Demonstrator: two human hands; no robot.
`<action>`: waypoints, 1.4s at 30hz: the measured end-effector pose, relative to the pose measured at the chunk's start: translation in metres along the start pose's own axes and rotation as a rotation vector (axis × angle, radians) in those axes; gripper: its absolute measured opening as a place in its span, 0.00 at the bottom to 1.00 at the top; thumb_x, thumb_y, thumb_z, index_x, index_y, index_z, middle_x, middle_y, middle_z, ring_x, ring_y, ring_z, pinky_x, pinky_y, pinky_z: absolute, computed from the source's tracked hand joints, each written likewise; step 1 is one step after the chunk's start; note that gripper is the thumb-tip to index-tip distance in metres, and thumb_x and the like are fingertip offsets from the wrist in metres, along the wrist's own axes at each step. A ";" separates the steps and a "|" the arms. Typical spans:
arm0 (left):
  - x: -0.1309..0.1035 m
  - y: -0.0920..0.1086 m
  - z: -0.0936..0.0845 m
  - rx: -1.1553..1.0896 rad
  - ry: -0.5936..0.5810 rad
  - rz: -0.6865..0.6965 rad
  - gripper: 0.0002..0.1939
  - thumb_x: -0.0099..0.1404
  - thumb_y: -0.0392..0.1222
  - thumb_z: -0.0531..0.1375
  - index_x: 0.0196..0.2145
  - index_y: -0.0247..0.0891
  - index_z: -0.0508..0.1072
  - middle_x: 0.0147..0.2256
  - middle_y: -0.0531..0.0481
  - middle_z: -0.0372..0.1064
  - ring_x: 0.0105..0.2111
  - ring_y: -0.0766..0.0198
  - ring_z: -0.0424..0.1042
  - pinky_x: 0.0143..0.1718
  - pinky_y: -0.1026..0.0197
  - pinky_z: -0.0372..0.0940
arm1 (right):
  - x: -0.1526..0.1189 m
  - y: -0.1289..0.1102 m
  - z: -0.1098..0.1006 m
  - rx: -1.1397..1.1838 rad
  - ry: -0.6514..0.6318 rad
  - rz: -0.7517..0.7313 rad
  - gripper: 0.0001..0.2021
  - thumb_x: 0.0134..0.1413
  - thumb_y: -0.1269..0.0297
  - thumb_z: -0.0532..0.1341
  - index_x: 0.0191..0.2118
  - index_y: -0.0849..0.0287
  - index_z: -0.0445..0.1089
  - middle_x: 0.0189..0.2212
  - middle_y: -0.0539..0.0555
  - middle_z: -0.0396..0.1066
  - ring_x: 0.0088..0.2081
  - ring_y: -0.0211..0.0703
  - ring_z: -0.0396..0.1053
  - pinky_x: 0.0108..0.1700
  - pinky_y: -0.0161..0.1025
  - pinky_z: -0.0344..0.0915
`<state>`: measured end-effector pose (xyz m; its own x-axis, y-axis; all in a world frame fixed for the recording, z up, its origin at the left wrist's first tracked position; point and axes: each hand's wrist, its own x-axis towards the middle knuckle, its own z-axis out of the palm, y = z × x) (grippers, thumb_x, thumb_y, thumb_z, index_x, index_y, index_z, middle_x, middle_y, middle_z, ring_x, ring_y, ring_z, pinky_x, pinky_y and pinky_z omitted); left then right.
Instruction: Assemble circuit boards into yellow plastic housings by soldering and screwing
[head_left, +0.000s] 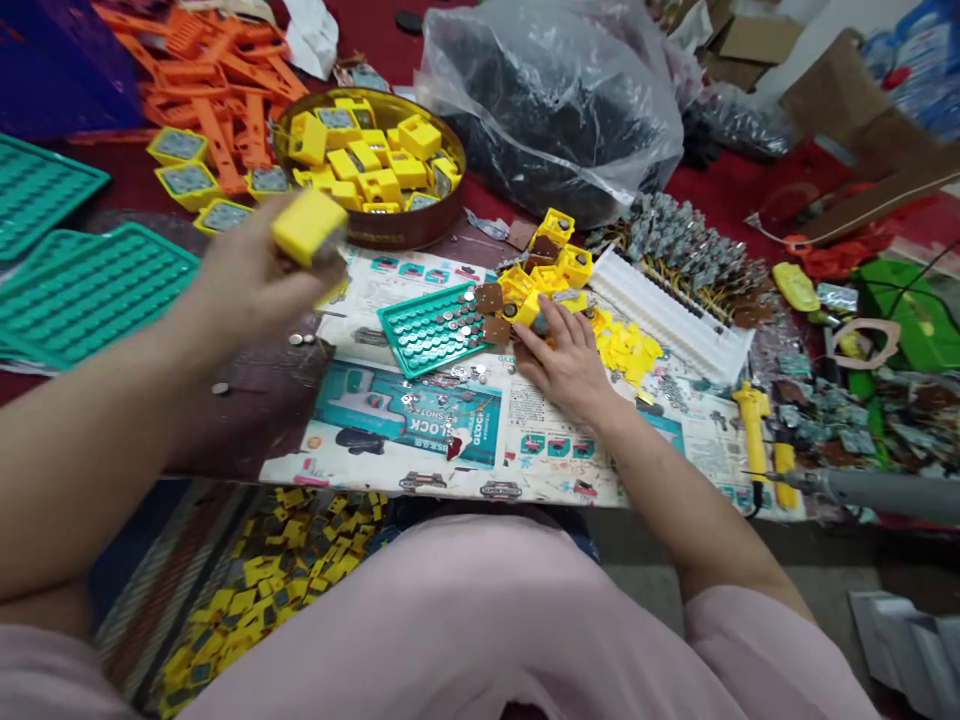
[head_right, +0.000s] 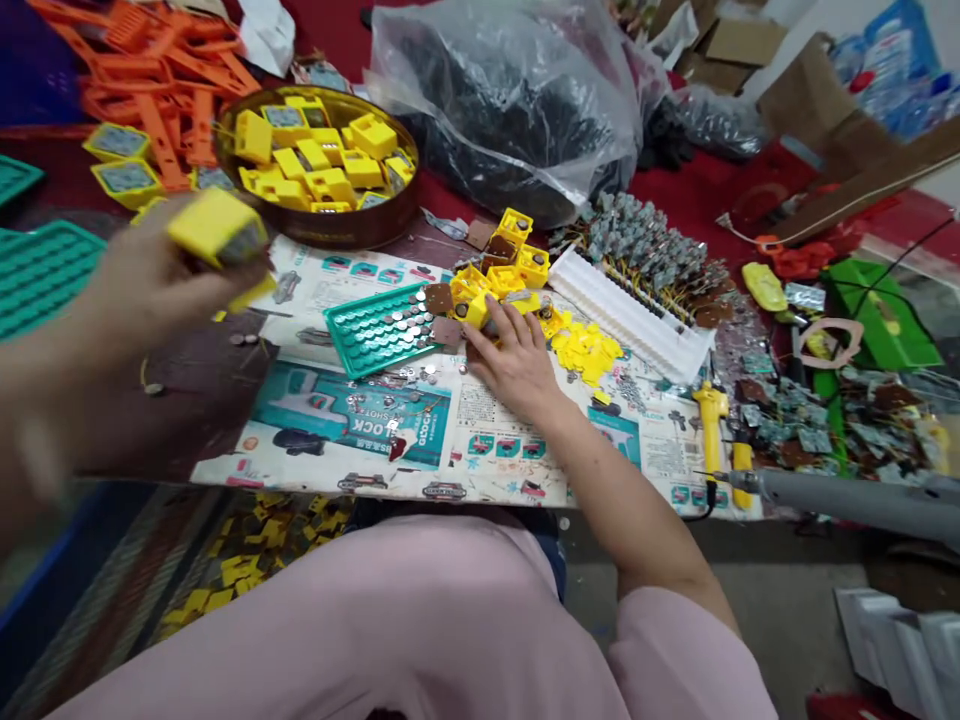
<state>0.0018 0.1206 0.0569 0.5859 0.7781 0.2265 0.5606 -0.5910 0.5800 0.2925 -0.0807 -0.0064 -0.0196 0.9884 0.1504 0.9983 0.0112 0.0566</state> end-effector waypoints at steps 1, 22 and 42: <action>-0.014 0.012 0.007 -0.019 -0.121 0.089 0.32 0.64 0.53 0.57 0.60 0.31 0.65 0.44 0.46 0.73 0.39 0.62 0.71 0.43 0.59 0.68 | 0.006 0.003 0.003 0.003 0.003 0.024 0.24 0.66 0.54 0.54 0.65 0.46 0.61 0.72 0.58 0.50 0.71 0.57 0.50 0.70 0.61 0.50; -0.109 0.110 0.102 0.376 -0.414 0.475 0.17 0.68 0.42 0.56 0.51 0.33 0.73 0.40 0.38 0.75 0.44 0.46 0.74 0.28 0.57 0.65 | -0.098 -0.063 -0.023 0.629 0.076 0.097 0.34 0.56 0.46 0.65 0.64 0.54 0.60 0.52 0.59 0.75 0.52 0.52 0.73 0.55 0.52 0.70; -0.122 0.066 0.077 0.091 -0.222 0.201 0.26 0.67 0.45 0.55 0.60 0.34 0.66 0.54 0.40 0.70 0.53 0.53 0.71 0.55 0.53 0.67 | -0.115 -0.055 -0.014 0.457 0.567 0.023 0.37 0.59 0.68 0.65 0.69 0.49 0.50 0.52 0.58 0.71 0.53 0.47 0.71 0.53 0.48 0.75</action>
<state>0.0125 -0.0298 0.0074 0.7979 0.5844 0.1476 0.4650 -0.7526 0.4664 0.2392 -0.1966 -0.0130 0.1001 0.7603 0.6418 0.9194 0.1759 -0.3518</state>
